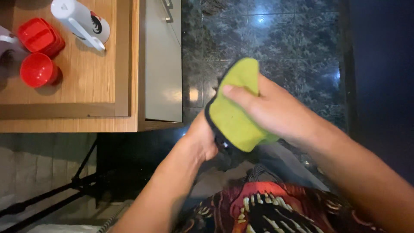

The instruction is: Drying a white ceramic mug with a rooster print using a microfiber cloth.

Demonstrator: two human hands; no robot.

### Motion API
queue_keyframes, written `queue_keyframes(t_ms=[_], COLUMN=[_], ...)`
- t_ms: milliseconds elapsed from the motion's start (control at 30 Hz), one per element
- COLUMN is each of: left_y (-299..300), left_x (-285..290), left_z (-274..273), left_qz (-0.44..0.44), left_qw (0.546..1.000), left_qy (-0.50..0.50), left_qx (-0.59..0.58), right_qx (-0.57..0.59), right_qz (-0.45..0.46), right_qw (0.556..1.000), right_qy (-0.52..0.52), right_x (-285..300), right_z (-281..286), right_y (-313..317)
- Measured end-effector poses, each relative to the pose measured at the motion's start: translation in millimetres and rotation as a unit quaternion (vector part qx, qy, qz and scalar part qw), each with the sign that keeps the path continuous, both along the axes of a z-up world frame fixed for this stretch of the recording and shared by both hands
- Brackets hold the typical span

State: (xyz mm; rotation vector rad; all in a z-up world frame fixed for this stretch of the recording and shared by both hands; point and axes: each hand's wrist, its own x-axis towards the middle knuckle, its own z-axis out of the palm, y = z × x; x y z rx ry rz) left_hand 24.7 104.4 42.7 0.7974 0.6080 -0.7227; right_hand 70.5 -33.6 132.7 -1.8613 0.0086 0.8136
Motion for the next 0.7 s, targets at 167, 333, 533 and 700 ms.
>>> queue_keyframes(t_ms=[167,333,533,700], left_y=[10,5,2,8], left_x=[-2,-11,-29,-33], left_z=[8,20,4,8], left_qz=[0.054,0.064,0.073,0.053], left_qw=[0.972,0.983,0.992,0.983], left_qy=[-0.09,-0.084,-0.011,-0.085], left_qx=[-0.212,-0.148,-0.098,-0.152], right_qx=[0.072,0.163,-0.007,-0.011], right_qz=[0.181,0.059,0.024,0.077], right_qw=[0.928,0.983,1.0,0.986], right_qy=[-0.318,0.067,0.016,-0.146], right_x=[-5,-5,-24,-39], right_z=[15,11,11,9], right_y=[-6,-7,0,1])
